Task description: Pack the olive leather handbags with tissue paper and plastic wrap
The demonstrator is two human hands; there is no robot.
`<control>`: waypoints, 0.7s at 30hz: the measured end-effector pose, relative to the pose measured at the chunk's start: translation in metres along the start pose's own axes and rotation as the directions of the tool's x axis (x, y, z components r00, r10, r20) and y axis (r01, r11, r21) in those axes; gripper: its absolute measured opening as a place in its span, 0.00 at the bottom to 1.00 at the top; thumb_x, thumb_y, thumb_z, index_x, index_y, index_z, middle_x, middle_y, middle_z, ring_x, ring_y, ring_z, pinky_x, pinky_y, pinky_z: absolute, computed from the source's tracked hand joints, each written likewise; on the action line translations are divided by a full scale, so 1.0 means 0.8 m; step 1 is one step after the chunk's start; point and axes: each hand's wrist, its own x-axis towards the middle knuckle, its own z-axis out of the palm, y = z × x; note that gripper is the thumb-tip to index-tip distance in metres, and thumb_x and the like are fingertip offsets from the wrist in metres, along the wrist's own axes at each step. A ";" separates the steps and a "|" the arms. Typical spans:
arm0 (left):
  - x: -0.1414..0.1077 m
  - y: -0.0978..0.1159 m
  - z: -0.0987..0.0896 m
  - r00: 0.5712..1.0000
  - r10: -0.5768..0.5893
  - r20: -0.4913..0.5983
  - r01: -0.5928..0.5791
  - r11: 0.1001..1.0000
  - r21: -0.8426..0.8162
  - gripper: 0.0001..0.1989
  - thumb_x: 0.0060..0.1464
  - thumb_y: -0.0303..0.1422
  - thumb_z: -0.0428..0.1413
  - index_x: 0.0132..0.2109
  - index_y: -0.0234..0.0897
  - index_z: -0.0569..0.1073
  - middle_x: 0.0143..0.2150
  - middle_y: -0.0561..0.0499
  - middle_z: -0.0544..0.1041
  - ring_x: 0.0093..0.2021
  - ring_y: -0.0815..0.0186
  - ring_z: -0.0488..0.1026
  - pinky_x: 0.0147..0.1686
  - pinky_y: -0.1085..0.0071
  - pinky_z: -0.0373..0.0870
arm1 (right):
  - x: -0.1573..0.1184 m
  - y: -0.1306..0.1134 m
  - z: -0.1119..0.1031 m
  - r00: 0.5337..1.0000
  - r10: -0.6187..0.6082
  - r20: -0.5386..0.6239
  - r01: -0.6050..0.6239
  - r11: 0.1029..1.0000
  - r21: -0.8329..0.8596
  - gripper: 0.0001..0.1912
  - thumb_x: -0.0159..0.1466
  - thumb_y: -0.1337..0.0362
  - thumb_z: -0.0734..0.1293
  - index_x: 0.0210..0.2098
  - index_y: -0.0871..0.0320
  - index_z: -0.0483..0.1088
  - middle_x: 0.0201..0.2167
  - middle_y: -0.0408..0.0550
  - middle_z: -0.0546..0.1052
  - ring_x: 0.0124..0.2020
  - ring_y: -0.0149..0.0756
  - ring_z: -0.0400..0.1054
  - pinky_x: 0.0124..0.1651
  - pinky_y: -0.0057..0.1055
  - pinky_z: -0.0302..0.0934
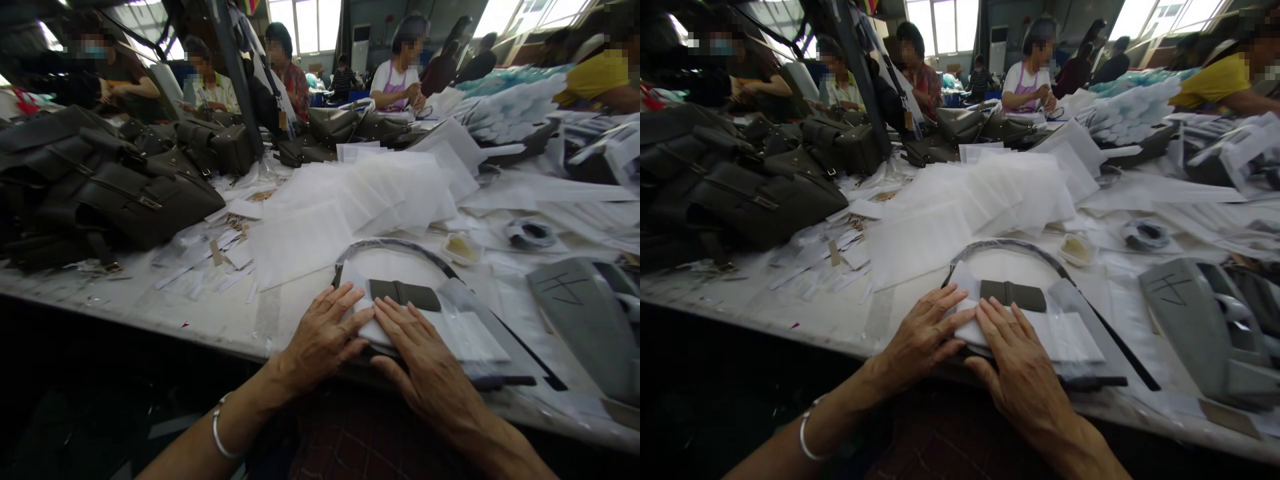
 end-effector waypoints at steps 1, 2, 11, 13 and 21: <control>-0.001 -0.001 0.004 1.000 0.016 -0.003 -0.016 1.000 -0.022 0.17 0.68 0.37 0.48 0.59 0.37 0.69 0.62 0.43 0.70 0.67 0.56 0.60 0.62 0.55 0.64 | 0.000 -0.004 0.002 1.000 -0.006 -0.003 0.006 1.000 -0.009 0.26 0.71 0.58 0.60 0.65 0.63 0.58 0.64 0.56 0.67 0.67 0.45 0.57 0.66 0.50 0.55; -0.002 -0.001 0.007 0.999 0.029 -0.017 -0.030 0.999 -0.044 0.16 0.68 0.35 0.47 0.58 0.36 0.70 0.61 0.44 0.72 0.67 0.58 0.61 0.62 0.58 0.64 | 0.000 -0.008 0.005 1.000 -0.008 -0.008 0.008 1.000 -0.018 0.26 0.71 0.59 0.60 0.65 0.64 0.58 0.64 0.56 0.67 0.66 0.45 0.58 0.66 0.50 0.55; -0.030 0.003 -0.003 0.978 0.200 0.054 -0.202 0.978 0.044 0.21 0.69 0.40 0.47 0.61 0.33 0.68 0.61 0.44 0.72 0.66 0.56 0.62 0.65 0.57 0.58 | -0.009 -0.025 0.022 0.996 0.013 -0.093 -0.019 0.997 -0.069 0.21 0.71 0.68 0.58 0.62 0.67 0.62 0.60 0.59 0.71 0.65 0.44 0.60 0.67 0.46 0.52; -0.039 -0.001 0.001 0.975 0.209 0.076 -0.216 0.971 0.104 0.18 0.69 0.35 0.48 0.62 0.34 0.67 0.61 0.45 0.72 0.67 0.55 0.60 0.66 0.54 0.56 | -0.009 -0.028 0.024 0.996 0.019 -0.085 -0.026 0.997 -0.077 0.21 0.71 0.67 0.59 0.62 0.67 0.62 0.60 0.59 0.71 0.65 0.45 0.60 0.67 0.47 0.51; -0.050 -0.014 0.032 0.982 0.184 0.034 -0.187 0.975 0.120 0.15 0.68 0.31 0.47 0.59 0.38 0.69 0.54 0.45 0.77 0.57 0.62 0.72 0.61 0.58 0.64 | -0.007 -0.034 0.024 0.998 0.042 -0.053 -0.045 0.997 -0.057 0.24 0.69 0.58 0.62 0.60 0.66 0.64 0.60 0.59 0.71 0.64 0.49 0.61 0.68 0.50 0.50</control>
